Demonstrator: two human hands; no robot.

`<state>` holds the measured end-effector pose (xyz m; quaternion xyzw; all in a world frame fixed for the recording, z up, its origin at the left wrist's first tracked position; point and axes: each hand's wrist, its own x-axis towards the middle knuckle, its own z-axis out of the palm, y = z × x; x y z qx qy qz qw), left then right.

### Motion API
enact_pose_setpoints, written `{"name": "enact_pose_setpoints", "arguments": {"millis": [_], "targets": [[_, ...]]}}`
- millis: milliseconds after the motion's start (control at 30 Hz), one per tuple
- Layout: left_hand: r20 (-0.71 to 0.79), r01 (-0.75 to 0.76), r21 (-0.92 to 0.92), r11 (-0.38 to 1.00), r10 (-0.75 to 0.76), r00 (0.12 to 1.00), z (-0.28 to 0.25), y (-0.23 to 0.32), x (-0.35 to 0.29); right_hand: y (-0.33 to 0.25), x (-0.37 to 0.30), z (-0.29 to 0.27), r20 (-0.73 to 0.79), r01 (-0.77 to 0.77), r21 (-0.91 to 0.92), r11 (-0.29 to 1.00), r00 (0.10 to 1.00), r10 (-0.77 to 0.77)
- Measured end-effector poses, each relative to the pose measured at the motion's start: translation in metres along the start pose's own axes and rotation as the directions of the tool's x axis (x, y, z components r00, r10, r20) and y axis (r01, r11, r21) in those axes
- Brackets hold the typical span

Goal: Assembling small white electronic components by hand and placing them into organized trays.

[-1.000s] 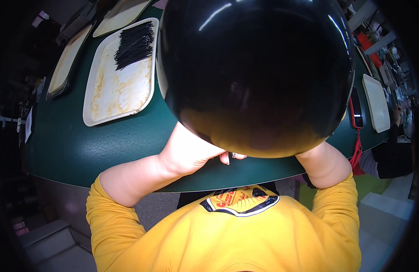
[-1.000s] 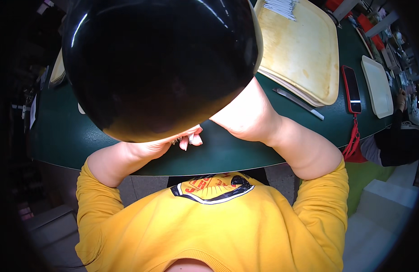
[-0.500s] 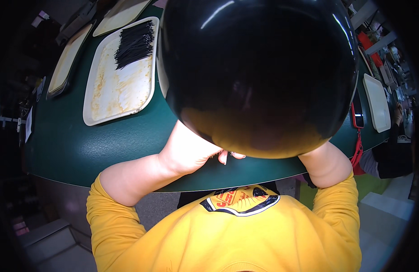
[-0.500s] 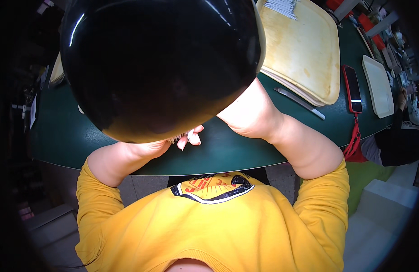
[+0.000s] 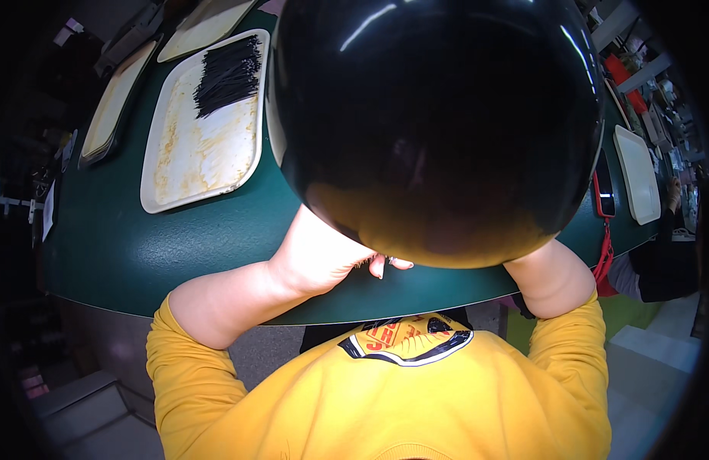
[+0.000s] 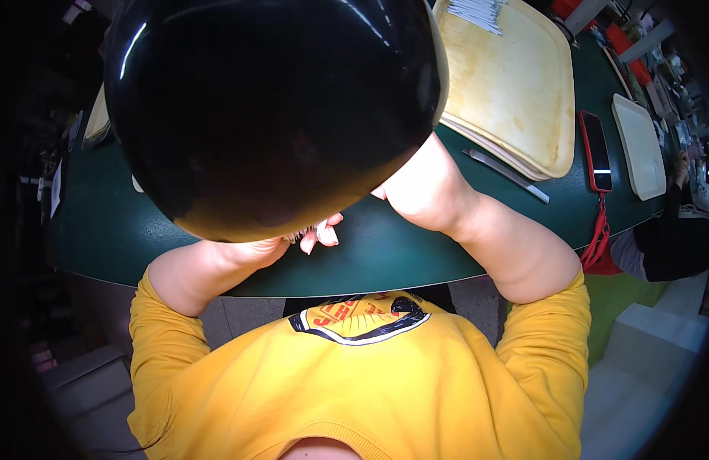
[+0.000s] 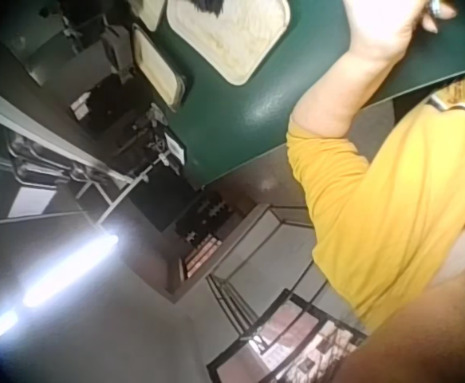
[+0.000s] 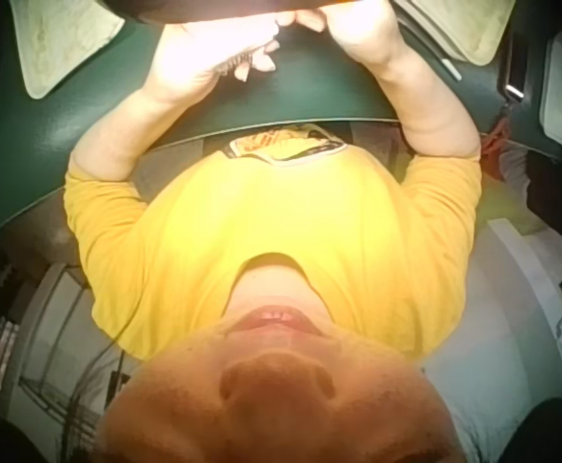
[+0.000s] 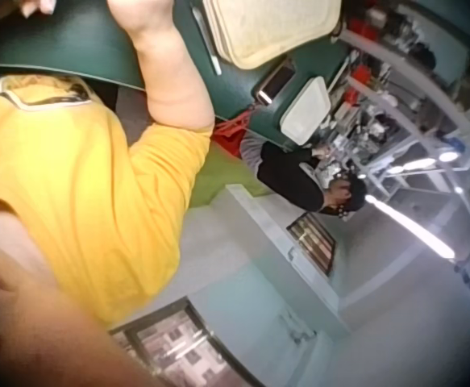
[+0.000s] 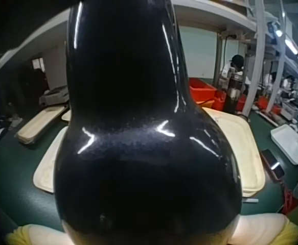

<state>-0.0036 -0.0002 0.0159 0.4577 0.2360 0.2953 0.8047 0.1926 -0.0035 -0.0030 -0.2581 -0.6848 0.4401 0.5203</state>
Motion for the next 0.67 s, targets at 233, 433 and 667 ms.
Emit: {"name": "enact_pose_setpoints", "arguments": {"millis": [233,433,667], "targets": [[0.010,-0.012,0.012,1.000,0.012,1.000,-0.002,-0.003,0.001,0.007,0.003,0.010,-0.010,0.216,-0.202,0.955,0.975,-0.223],[0.040,0.029,-0.027,0.999,-0.028,0.999,-0.005,-0.005,-0.002,0.014,0.000,-0.001,0.264,-0.329,0.630,0.703,0.943,0.205],[0.072,0.128,-0.078,0.989,-0.123,0.990,-0.001,-0.006,0.001,-0.005,0.000,0.022,-0.053,-0.136,0.069,0.988,0.989,0.140]]}}
